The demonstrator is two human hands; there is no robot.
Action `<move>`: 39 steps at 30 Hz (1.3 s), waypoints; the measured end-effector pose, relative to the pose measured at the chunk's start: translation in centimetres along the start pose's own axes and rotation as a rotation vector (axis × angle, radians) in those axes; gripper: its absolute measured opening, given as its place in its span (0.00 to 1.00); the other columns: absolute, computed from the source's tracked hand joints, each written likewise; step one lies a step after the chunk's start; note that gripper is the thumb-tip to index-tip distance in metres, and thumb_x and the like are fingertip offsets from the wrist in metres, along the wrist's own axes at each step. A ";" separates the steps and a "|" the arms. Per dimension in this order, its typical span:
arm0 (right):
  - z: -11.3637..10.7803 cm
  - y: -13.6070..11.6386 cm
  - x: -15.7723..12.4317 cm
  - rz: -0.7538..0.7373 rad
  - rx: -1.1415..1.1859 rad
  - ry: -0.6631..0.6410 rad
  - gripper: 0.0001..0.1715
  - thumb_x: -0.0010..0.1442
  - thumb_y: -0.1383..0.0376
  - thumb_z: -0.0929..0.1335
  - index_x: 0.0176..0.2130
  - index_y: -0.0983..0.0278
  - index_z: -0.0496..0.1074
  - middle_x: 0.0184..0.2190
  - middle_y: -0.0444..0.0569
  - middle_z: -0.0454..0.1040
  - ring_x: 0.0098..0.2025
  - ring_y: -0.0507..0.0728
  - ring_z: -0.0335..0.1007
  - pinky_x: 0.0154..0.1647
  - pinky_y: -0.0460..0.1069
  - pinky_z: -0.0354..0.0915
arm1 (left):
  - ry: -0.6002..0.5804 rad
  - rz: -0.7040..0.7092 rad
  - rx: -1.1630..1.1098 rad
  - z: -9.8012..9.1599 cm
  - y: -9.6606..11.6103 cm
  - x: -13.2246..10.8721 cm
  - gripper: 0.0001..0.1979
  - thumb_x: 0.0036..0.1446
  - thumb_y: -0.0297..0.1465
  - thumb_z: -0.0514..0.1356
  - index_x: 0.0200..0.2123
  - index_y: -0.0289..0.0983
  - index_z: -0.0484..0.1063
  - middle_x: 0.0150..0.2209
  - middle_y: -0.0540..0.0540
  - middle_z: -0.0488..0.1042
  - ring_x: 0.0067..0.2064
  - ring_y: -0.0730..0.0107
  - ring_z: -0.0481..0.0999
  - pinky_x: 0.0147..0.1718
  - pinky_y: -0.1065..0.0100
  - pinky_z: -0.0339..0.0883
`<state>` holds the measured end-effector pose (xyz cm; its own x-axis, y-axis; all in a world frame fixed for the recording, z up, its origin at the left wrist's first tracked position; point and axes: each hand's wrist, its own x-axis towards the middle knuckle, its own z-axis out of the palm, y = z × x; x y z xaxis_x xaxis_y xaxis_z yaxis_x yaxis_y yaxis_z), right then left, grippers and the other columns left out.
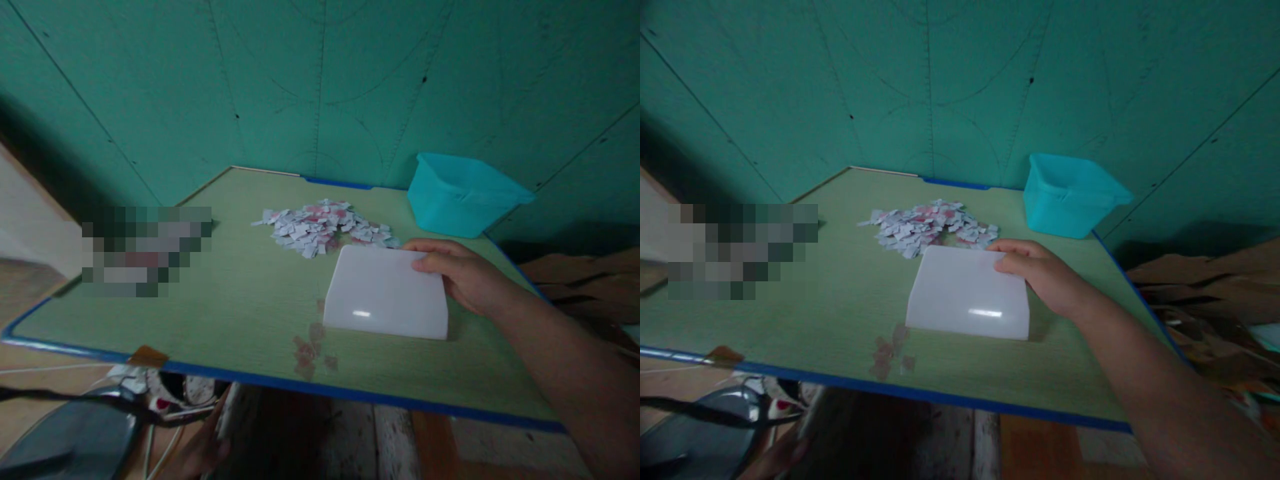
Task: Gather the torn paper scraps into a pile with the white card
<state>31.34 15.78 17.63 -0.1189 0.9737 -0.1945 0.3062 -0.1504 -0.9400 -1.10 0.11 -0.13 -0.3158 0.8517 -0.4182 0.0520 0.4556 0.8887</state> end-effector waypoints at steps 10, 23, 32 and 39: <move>1.8 0.2 -0.5 0.034 -0.072 -0.069 0.16 0.46 0.61 0.67 0.38 0.60 0.72 0.31 0.42 0.74 0.30 0.51 0.68 0.29 0.44 0.62 | -0.093 0.024 -0.206 0.6 0.2 0.1 0.19 0.14 0.56 0.64 0.07 0.50 0.66 0.14 0.48 0.71 0.42 0.44 0.71 0.46 0.53 0.61; 4.0 0.1 -1.2 0.046 -0.112 -0.228 0.22 0.50 0.57 0.65 0.45 0.61 0.67 0.38 0.46 0.74 0.37 0.54 0.70 0.34 0.46 0.64 | -0.245 -0.107 -0.318 -0.4 1.0 -0.8 0.11 0.30 0.33 0.61 0.25 0.45 0.72 0.24 0.48 0.75 0.47 0.50 0.69 0.48 0.58 0.59; 4.1 0.3 -2.1 0.010 -0.141 -0.348 0.25 0.52 0.54 0.64 0.48 0.61 0.65 0.41 0.46 0.72 0.38 0.54 0.69 0.35 0.46 0.63 | -0.135 -0.063 -0.090 -0.8 0.2 0.7 0.09 0.24 0.29 0.63 0.16 0.46 0.67 0.19 0.51 0.74 0.38 0.51 0.72 0.40 0.59 0.66; 4.0 0.0 -1.7 -0.054 -0.109 -0.373 0.19 0.52 0.59 0.64 0.45 0.60 0.68 0.35 0.44 0.74 0.35 0.53 0.69 0.32 0.45 0.63 | -0.246 -0.221 -0.401 -0.7 1.2 -1.7 0.11 0.32 0.29 0.63 0.25 0.42 0.72 0.43 0.51 0.75 0.53 0.56 0.63 0.50 0.61 0.57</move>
<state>27.75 13.41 16.84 -0.4666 0.8475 -0.2532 0.3863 -0.0623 -0.9203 -1.16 -0.93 1.75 -0.0440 0.8039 -0.5932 -0.3735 0.5375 0.7561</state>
